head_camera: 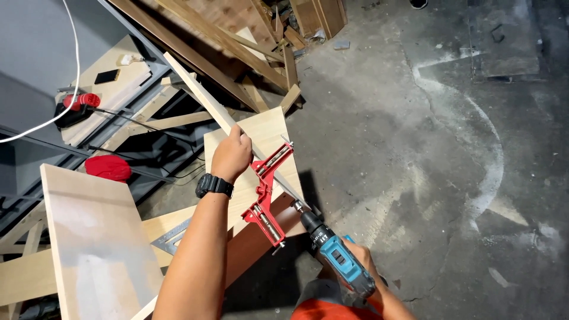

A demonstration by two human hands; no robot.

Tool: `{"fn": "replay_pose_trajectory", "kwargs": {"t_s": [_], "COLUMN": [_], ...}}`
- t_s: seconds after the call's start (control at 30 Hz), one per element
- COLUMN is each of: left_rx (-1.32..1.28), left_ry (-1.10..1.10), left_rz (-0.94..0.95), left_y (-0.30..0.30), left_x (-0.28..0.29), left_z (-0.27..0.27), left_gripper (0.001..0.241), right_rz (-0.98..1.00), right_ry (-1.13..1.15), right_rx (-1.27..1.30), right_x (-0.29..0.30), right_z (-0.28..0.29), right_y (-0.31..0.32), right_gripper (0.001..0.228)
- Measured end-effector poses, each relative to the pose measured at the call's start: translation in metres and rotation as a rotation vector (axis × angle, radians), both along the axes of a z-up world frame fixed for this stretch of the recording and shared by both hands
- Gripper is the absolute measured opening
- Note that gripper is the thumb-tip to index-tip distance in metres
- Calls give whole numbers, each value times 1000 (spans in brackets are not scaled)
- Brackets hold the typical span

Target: Assembling wooden boards into a structure using corner clamps and power drills to drive screws.

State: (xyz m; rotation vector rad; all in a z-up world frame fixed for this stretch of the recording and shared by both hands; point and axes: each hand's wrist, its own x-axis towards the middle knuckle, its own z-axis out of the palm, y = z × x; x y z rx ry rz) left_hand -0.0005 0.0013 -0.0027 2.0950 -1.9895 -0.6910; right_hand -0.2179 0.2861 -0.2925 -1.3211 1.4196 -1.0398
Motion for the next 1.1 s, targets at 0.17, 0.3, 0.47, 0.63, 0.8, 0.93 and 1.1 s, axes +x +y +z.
{"fn": "replay_pose_trajectory", "kwargs": {"t_s": [0.17, 0.3, 0.47, 0.63, 0.8, 0.93, 1.1], "left_rx": [-28, -17, -27, -4, 7, 4, -19], "left_ry": [-12, -10, -17, -12, -8, 1, 15], "left_rz": [-16, -15, -13, -5, -6, -2, -9], "left_y": [-7, -5, -7, 1, 1, -1, 1], "left_x": [6, 4, 5, -1, -2, 1, 2], "left_z": [-13, -11, -11, 0, 2, -2, 0], "left_gripper": [27, 29, 28, 28, 31, 29, 28], "right_rz": [8, 12, 20, 1, 11, 4, 39], "right_ry": [-41, -31, 30, -5, 100, 84, -14], "right_rx": [-11, -53, -26, -138, -92, -36, -101], "right_x": [-2, -2, -3, -1, -2, -3, -24], "right_z": [6, -1, -14, 18, 35, 45, 1], "right_y": [-1, -1, -5, -5, -6, 0, 37], "right_gripper": [6, 7, 16, 7, 25, 18, 9]}}
